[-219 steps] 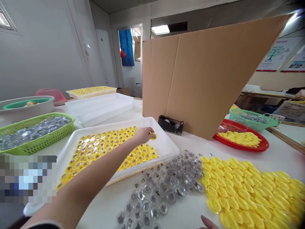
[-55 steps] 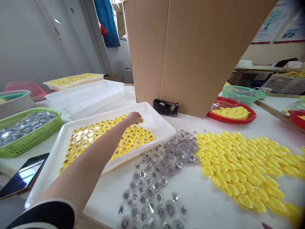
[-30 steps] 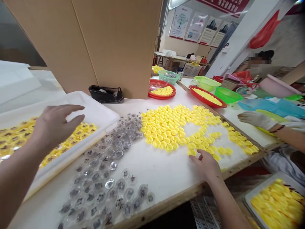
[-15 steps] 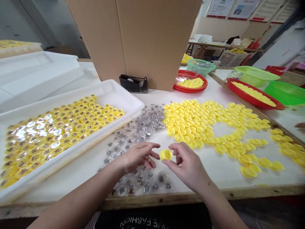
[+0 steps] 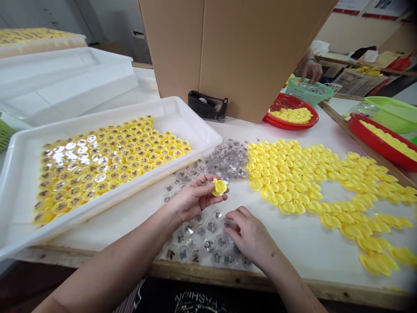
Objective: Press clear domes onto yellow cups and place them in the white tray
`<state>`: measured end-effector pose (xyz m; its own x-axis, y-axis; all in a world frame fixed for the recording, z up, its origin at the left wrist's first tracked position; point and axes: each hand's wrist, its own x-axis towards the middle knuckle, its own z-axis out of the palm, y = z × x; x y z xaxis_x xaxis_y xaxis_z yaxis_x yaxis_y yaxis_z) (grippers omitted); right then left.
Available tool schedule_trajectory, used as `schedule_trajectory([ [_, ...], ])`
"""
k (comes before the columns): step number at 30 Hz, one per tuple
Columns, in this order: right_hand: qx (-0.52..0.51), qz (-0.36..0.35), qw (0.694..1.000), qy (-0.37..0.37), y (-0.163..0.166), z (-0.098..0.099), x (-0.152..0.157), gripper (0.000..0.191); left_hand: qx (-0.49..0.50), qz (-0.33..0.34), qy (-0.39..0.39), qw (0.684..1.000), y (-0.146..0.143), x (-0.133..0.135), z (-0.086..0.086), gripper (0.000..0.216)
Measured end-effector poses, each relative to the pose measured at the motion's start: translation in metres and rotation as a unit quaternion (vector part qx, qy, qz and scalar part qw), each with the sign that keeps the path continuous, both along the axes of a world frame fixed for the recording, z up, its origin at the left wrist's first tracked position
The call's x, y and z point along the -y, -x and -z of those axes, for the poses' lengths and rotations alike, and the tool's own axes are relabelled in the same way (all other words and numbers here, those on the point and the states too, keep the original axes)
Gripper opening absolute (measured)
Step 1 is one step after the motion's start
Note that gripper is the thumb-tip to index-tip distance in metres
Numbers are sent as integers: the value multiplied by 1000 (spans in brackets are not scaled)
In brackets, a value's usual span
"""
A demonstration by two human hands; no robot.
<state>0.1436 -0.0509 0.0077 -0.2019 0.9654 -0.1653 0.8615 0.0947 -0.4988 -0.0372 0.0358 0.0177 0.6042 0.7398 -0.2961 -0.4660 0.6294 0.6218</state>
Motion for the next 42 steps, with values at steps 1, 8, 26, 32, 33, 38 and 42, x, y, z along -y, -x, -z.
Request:
schedule_trajectory([
  [1, 11, -5, 1000, 5, 2, 1, 1, 13, -4, -5, 2, 1000, 0, 0, 1, 19],
  [8, 67, 3, 998, 19, -5, -1, 1, 14, -11, 14, 10, 1000, -3, 4, 6, 27],
  [26, 91, 46, 995, -18, -5, -3, 10, 8, -17, 22, 23, 999, -6, 7, 10, 22],
  [32, 35, 77, 996, -15, -8, 5, 5, 8, -11, 18, 33, 999, -8, 10, 4, 20],
  [33, 25, 78, 997, -14, -10, 6, 3, 8, -11, 13, 39, 999, -9, 11, 4, 19],
  [38, -64, 75, 995, -17, -25, -1, -4, 24, -22, 13, 41, 999, -10, 12, 7, 20],
  [42, -205, 64, 973, -82, -29, -15, -4, 23, -17, 30, 29, 999, -12, 13, 14, 22],
])
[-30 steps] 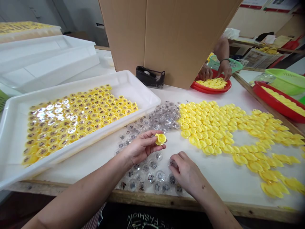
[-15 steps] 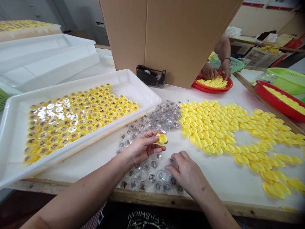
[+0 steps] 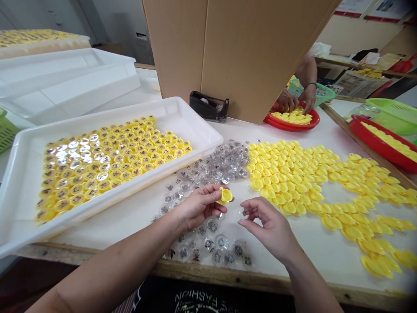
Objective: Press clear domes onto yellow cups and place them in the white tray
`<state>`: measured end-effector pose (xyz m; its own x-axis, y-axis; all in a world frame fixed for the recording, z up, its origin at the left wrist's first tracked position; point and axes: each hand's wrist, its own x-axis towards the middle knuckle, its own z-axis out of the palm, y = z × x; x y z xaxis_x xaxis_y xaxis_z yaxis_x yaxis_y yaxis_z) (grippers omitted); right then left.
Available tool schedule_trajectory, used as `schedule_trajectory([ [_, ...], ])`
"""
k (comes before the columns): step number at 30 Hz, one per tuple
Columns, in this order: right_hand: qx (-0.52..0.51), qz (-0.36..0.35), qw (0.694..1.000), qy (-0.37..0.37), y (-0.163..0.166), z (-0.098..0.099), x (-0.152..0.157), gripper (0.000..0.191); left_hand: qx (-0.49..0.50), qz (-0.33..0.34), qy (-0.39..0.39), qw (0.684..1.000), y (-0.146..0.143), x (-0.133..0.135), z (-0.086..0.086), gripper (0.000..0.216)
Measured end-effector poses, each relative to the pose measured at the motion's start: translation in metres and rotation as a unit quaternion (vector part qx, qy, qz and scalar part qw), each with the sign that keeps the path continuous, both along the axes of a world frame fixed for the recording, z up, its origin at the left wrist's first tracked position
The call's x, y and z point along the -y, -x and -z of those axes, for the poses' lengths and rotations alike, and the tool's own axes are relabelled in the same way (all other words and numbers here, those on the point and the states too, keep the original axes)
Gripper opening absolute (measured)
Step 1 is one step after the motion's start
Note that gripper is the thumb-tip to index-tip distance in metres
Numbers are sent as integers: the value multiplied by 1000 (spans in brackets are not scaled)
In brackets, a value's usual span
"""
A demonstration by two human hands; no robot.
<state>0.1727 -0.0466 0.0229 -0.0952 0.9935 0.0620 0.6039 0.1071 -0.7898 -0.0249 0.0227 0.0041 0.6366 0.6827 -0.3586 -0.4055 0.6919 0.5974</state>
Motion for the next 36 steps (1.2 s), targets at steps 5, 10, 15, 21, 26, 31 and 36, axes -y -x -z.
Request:
schedule_trajectory([
  [5, -12, -16, 997, -80, 9, -12, -5, 26, 23, 36, -15, 999, -4, 7, 3, 35],
  [10, 29, -20, 995, -97, 18, -16, -9, 24, 25, 36, -22, 999, -6, 12, 0, 37],
  [15, 64, -44, 991, -107, 18, -23, -8, 23, 1, 14, -30, 999, -8, 13, 1, 37],
  [21, 92, -55, 980, -170, 20, -27, -2, 21, -3, -1, -52, 999, -10, 16, -2, 39],
  [26, 160, -49, 956, -241, 24, -28, 1, 22, -4, -21, -73, 997, -11, 19, 0, 38],
  [31, 175, -38, 947, -266, 30, -24, 0, 19, -32, -6, -93, 995, -10, 18, -2, 40],
  [36, 132, 13, 964, -231, 48, -22, 10, 24, -150, 33, -183, 971, -6, 22, -18, 50],
])
